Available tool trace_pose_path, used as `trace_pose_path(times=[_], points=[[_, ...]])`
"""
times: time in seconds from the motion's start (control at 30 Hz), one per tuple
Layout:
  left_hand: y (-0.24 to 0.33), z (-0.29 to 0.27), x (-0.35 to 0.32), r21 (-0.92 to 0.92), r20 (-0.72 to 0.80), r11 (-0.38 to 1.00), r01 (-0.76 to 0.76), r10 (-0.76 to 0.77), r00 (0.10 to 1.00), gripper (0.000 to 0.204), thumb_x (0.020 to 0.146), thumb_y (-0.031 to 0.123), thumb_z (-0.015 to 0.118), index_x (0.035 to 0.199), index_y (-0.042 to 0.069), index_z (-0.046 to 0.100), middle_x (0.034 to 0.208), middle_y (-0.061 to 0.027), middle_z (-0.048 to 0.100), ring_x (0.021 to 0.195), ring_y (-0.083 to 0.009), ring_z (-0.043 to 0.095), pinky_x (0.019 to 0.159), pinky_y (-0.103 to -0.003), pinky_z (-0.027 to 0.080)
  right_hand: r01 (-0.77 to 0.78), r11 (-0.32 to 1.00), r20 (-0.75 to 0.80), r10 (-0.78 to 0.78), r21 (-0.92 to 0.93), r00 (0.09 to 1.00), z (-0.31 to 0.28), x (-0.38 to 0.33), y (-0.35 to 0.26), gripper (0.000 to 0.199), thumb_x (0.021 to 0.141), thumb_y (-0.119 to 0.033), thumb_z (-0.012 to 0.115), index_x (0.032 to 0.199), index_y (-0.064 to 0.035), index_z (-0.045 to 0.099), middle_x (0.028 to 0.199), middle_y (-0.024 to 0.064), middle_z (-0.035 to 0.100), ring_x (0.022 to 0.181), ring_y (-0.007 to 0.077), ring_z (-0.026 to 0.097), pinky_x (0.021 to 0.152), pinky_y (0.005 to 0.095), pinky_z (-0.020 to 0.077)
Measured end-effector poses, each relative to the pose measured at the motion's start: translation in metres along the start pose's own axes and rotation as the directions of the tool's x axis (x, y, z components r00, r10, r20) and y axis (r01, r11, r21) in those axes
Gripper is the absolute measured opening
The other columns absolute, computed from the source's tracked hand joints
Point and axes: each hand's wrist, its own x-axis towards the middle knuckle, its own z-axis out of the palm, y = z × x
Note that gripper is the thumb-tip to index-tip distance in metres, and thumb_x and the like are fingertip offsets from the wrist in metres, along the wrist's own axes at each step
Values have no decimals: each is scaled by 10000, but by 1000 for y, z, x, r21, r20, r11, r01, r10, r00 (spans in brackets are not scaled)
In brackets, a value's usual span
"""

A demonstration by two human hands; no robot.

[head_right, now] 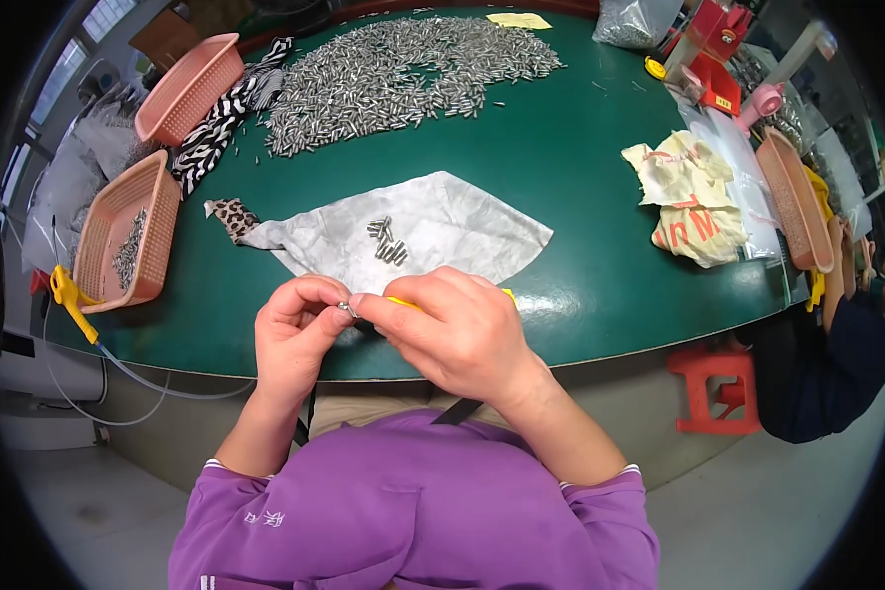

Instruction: Inserting small metal pins into fabric strips and using a lighter to seal or heat-set them at a factory workbench.

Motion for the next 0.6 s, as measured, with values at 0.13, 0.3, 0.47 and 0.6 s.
trace_pose_path(times=[0.13,0.3,0.47,0.6], points=[[0,1,0,40,13,999,-30,30,999,137,885,-70,673,1000,-9,629,1017,-60,640,922,-110,625,815,-248,521,2,1000,-1,-2,1,1000,0,-1,0,283,742,-80,752,1022,-115,734,836,8,683,646,178,613,545,295,471],[-1,0,1,71,-1,997,-43,44,999,135,871,-76,682,981,-9,642,1010,-63,635,909,-112,622,791,-246,518,-6,1000,4,6,5,1000,2,0,0,285,738,-83,752,1020,-119,736,829,6,681,640,175,608,539,294,467],[-3,0,0,195,-10,978,-70,73,997,133,853,-83,692,956,-6,657,996,-64,634,877,-115,612,753,-245,503,-32,999,52,33,-24,998,0,-3,1,360,727,-114,734,1081,-174,735,854,-11,651,669,179,603,550,316,486],[1,1,-1,273,11,960,-67,67,998,129,851,-84,691,949,-7,656,988,-64,633,861,-113,608,738,-245,499,-22,993,17,24,-113,1000,3,-2,2,362,730,-112,731,1086,-177,735,853,-12,650,670,179,600,552,319,485]])
